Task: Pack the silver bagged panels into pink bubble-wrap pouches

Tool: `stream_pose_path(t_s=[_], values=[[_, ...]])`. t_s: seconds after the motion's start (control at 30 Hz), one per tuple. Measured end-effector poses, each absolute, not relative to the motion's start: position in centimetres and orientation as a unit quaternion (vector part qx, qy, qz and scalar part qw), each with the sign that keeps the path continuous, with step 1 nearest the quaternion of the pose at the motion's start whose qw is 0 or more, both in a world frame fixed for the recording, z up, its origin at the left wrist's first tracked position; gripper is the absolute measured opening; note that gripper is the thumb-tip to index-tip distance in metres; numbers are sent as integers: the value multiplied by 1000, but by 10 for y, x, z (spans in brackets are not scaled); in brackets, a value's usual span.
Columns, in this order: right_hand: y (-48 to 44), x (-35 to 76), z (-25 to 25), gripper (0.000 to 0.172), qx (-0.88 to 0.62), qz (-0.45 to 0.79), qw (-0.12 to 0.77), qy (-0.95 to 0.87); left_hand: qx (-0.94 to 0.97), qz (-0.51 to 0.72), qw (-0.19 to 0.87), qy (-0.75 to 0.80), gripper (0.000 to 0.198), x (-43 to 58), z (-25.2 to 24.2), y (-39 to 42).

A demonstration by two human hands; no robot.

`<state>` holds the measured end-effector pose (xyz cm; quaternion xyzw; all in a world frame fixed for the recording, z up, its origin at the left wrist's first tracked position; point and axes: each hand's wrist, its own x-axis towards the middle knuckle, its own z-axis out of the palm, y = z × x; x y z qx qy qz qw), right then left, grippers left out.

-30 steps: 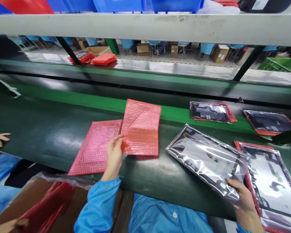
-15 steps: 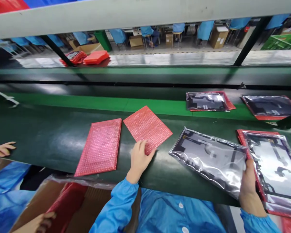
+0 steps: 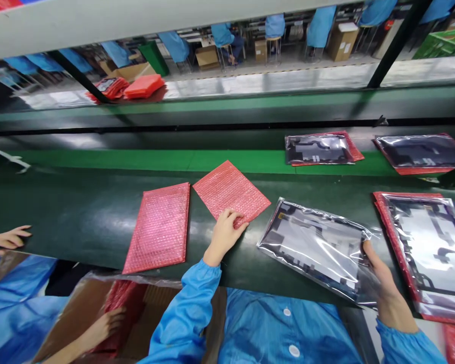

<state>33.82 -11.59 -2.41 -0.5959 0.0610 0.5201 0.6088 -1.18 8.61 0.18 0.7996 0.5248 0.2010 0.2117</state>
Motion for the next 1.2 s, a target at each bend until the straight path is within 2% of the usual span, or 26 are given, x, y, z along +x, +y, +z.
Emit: stream_pose_path(t_s=[0.23, 0.37, 0.6, 0.73, 0.93, 1.07, 1.2], values=[[-108, 317, -25, 42, -589, 568, 571, 62, 783, 202, 245, 535, 21, -11, 6, 90], [-102, 307, -23, 44, -577, 595, 556, 62, 783, 202, 210, 549, 21, -5, 7, 87], [-87, 293, -3, 27, -565, 612, 553, 26, 781, 232, 154, 559, 19, 5, 15, 64], [-82, 295, -9, 30, -554, 617, 559, -3, 802, 242, 138, 529, 17, 10, 15, 57], [-69, 295, -10, 30, -551, 630, 547, -1, 842, 191, 133, 487, 17, 14, 4, 54], [-57, 298, -3, 26, -552, 623, 554, 31, 827, 136, 100, 536, 8, 9, 0, 55], [-49, 298, -6, 31, -526, 640, 559, 35, 799, 60, 82, 592, 3, 3, 6, 53]])
